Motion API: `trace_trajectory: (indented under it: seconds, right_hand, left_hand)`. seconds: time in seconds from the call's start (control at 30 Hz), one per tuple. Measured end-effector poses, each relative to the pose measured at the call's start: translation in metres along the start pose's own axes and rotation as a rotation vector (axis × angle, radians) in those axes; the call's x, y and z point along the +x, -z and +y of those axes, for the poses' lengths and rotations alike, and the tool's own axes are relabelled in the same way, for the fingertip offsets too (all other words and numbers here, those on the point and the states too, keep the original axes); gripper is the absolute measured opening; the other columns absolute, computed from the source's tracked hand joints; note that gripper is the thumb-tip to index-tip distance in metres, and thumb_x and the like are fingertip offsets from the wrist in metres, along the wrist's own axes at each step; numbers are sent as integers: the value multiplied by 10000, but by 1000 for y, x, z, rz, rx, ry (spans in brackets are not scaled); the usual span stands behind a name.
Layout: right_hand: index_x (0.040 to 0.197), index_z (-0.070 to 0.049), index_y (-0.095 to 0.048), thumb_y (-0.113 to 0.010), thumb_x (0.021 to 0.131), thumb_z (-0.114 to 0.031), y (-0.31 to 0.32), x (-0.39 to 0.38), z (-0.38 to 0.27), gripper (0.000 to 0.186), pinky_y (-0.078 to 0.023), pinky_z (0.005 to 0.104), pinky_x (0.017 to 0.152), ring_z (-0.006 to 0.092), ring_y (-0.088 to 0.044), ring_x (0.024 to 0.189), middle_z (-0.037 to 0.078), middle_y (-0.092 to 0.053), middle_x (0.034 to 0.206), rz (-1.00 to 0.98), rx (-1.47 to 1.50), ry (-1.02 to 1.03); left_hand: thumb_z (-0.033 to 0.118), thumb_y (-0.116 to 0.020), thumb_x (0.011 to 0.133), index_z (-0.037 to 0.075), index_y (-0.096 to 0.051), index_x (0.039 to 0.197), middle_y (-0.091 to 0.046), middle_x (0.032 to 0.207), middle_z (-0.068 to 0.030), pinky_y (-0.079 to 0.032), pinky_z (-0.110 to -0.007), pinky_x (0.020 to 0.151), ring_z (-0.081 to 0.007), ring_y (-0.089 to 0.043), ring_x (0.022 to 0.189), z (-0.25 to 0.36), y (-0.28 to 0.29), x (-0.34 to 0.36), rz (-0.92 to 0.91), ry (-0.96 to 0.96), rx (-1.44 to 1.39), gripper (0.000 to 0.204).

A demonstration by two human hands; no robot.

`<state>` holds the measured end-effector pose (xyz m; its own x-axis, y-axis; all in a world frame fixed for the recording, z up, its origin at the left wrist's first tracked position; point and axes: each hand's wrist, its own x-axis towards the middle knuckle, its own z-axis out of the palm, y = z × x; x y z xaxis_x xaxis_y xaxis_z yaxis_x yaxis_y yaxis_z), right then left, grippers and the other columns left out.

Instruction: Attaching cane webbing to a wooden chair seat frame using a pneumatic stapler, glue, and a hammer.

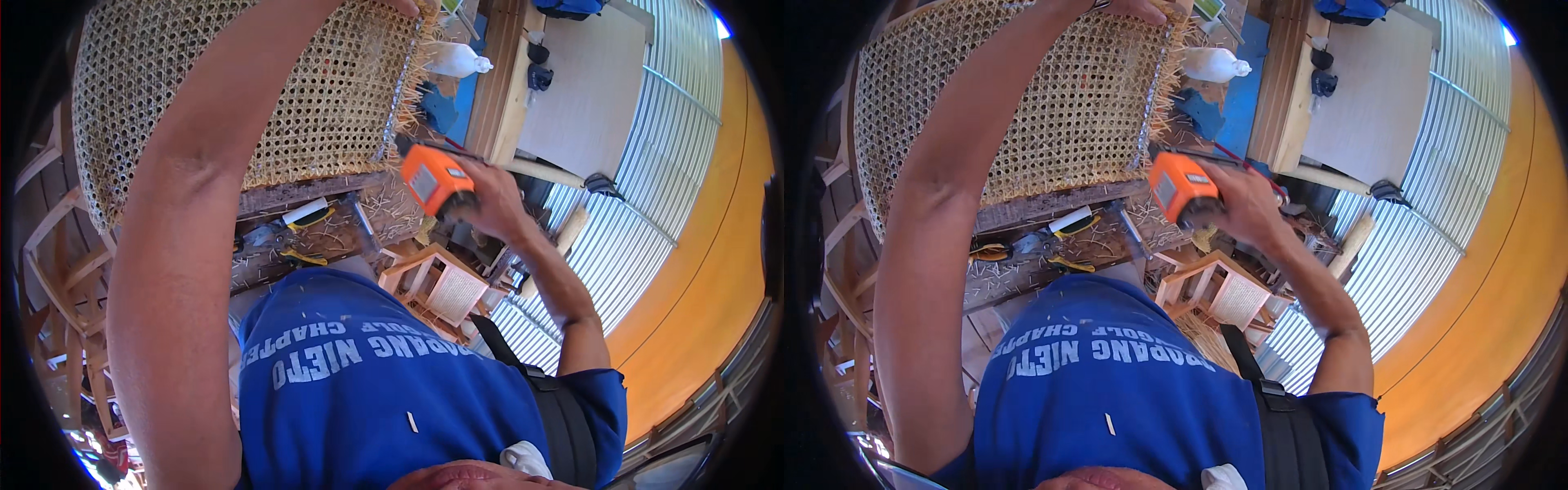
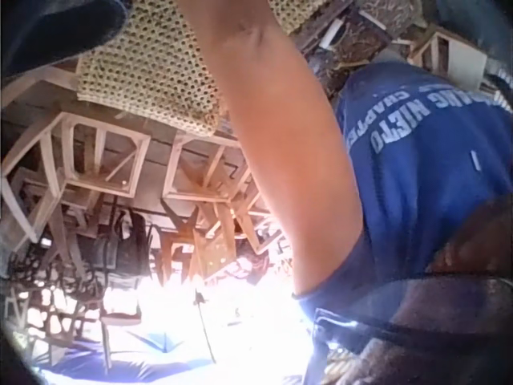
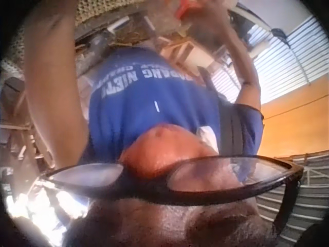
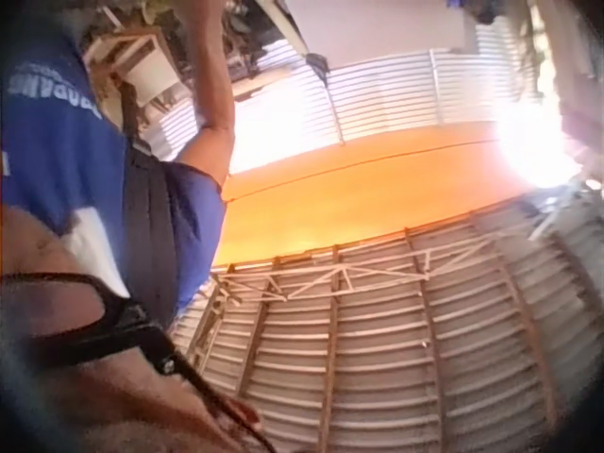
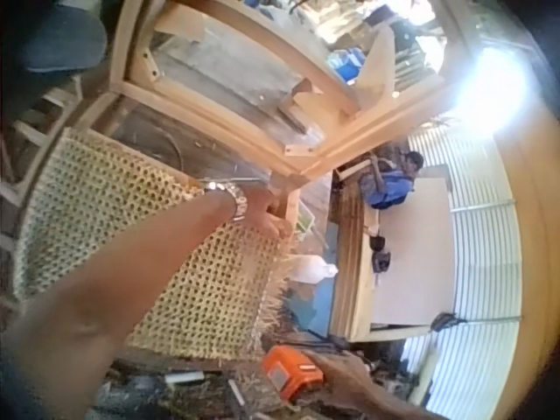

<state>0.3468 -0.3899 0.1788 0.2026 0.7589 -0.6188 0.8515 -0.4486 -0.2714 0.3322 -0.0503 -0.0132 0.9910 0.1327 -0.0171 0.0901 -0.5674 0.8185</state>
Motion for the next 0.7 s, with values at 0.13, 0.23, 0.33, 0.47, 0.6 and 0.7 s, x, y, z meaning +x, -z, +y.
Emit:
trace_trajectory:
  seconds: [0.13, 0.23, 0.33, 0.47, 0.6, 0.7]
  right_hand:
    - [1310, -63, -615, -845, 681, -166, -41, -50, 34, 677, -487, 419, 929, 364, -651, 1086, 156, -690, 1198, 18, 40, -12]
    - [1313, -83, -623, -830, 696, -146, -95, -67, 71, 654, -482, 411, 904, 351, -647, 1087, 156, -684, 1210, 102, 115, -93]
    - [1385, -123, -578, -733, 725, -64, -145, -68, 87, 681, -443, 402, 849, 342, -644, 994, 133, -686, 1099, 196, 43, -211]
    - [1507, -148, -438, -647, 719, -16, -202, -61, 115, 826, -408, 411, 825, 328, -627, 942, 107, -664, 975, 322, -37, -221]
    - [1545, -139, -365, -656, 732, -30, -239, -64, 136, 871, -404, 448, 857, 323, -623, 954, 112, -652, 988, 275, 31, -221]
    - [1560, -122, -331, -685, 741, -57, -261, -70, 137, 895, -407, 467, 873, 328, -611, 972, 112, -628, 1006, 277, 52, -215]
  left_hand:
    - [567, -770, 717, 77, -770, 1048, -750, 1049, -176, -540, -406, 883, -316, -707, 989, 13, 10, -6, -5, -76, -77, 591]
    - [551, -771, 732, 97, -768, 1081, -746, 1080, -176, -534, -408, 906, -323, -702, 1012, 12, 5, 2, -27, 92, 52, 573]
    - [534, -777, 742, 110, -765, 1087, -745, 1077, -176, -537, -420, 890, -328, -704, 999, 8, -1, 5, -3, 35, 11, 546]
    - [527, -784, 760, 108, -764, 1055, -752, 1023, -161, -539, -434, 841, -305, -708, 945, -19, -5, 17, 17, -74, 72, 513]
    - [555, -788, 767, 93, -760, 1024, -753, 966, -141, -533, -417, 817, -261, -705, 910, -35, -12, 28, -73, -43, 130, 530]
    - [603, -774, 780, 75, -753, 1008, -748, 924, -121, -523, -404, 788, -227, -691, 876, -6, -12, 23, -60, 104, -64, 576]
